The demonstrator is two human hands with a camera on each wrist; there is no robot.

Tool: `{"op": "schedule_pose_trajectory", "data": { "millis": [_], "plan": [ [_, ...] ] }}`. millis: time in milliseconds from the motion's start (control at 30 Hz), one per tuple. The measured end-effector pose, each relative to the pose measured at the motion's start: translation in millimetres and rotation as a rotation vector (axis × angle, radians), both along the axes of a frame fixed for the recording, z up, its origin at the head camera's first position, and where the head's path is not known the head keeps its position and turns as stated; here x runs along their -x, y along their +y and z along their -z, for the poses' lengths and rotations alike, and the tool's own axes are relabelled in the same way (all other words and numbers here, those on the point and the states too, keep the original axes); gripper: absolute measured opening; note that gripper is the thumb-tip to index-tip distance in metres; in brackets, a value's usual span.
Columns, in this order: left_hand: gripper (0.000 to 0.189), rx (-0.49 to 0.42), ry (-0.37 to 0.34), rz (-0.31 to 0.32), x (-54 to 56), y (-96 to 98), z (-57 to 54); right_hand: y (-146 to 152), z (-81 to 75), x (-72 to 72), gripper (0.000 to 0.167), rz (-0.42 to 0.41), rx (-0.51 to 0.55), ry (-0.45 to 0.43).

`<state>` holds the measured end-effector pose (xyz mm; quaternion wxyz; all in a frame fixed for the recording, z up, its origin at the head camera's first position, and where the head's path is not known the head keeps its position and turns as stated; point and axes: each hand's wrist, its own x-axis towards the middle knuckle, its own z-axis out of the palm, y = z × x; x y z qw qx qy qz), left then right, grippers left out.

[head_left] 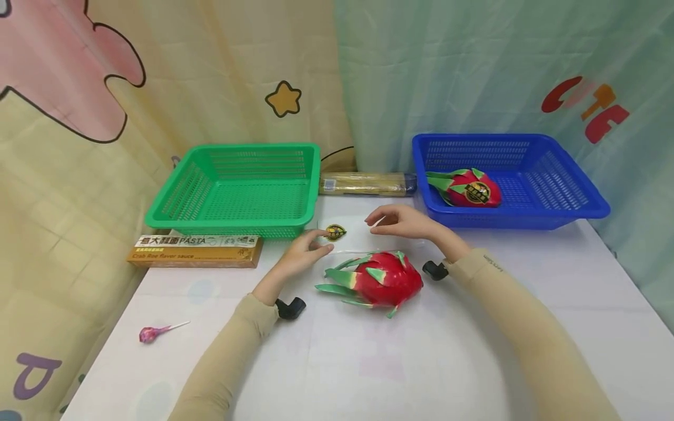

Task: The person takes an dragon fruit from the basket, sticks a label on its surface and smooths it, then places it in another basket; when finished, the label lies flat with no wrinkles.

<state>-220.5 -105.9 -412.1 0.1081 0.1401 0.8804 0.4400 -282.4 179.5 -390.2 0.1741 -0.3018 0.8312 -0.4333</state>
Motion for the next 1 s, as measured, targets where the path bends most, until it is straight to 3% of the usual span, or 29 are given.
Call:
{"op": "schedule_pose_trajectory", "data": {
  "millis": [167,333,567,667,833,1000],
  "plan": [
    [0.056,0.016,-0.056,-0.031,3.9,-2.4,3.2,-15,5.6,11.6,0.035,-0.04,0.032,-0.02],
    [0.054,-0.021,-0.127,-0.049,7.8,-2.5,5.1,-24,13.5,20.0,0.036,-0.023,0.026,-0.026],
    [0.05,-0.104,-0.138,-0.01,11.9,0.1,10.5,-36,25.3,26.0,0.04,-0.083,-0.033,-0.034],
    [0.049,-0.12,-0.143,0.005,12.3,1.2,11.3,-40,28.1,25.5,0.039,-0.11,-0.094,0.021],
    [0.05,-0.107,-0.136,0.032,11.8,1.1,11.0,-45,32.6,25.9,0.022,-0.122,-0.187,0.166],
    [0.052,-0.082,-0.133,0.051,10.4,0.6,10.8,-49,33.3,24.4,0.012,-0.101,-0.257,0.275]
  ]
}}
